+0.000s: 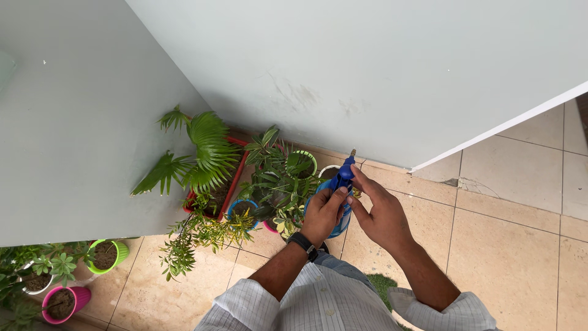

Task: The person assembles a blue handheld garden sprayer by screwing the pump head onto the bottle and tightening the nozzle. They then repeatedly pump the handle to pressurize the device while standing among potted plants.

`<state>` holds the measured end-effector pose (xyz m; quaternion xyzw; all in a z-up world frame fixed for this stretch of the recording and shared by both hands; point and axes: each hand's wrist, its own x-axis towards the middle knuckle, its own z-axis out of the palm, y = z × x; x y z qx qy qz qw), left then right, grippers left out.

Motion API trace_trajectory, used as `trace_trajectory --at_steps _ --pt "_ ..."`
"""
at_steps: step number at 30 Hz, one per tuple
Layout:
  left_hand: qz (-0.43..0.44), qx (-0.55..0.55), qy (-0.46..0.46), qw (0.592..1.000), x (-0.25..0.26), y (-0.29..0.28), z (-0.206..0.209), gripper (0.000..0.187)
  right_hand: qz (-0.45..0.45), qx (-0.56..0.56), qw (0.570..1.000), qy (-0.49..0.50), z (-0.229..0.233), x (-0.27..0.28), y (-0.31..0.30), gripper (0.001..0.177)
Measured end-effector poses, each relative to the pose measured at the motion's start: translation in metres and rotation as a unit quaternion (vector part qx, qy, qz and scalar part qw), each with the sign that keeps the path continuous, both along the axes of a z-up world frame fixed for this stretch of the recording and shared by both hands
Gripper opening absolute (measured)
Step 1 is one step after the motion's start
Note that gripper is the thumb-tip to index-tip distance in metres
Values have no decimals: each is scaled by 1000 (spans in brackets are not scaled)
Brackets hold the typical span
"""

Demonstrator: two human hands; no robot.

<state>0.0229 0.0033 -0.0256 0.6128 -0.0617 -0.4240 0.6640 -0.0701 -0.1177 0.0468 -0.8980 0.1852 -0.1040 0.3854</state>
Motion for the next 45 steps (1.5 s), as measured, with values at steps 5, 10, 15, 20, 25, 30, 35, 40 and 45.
trace_trajectory --at_steps 5,10,15,20,25,30,35,40,45 --pt "-20 -20 -6 1000 0 24 -4 40 -13 -13 999 -28 -2 -6 27 70" --pt "-24 -48 -24 998 -6 43 -11 42 -56 14 998 -12 7 -12 59 70" --pt "-55 -18 -48 997 -6 60 -10 44 -85 46 995 -6 12 -16 82 71" --pt "-67 -22 -46 996 -6 59 -3 43 -72 30 996 -35 10 -21 82 72" --pt "-72 -20 -31 997 1 46 5 42 -73 44 996 -35 10 -19 65 72" --pt "-73 -22 -23 997 10 17 9 41 -44 20 998 -48 13 -13 30 72" --pt "-49 -27 -22 998 13 -18 12 43 -26 17 999 5 24 -6 -14 73" --pt "-7 -48 -8 999 17 -44 19 40 22 -10 1000 -2 30 3 -49 74" --pt "36 -39 -6 999 24 -55 32 40 83 -22 995 -44 32 20 -71 75"
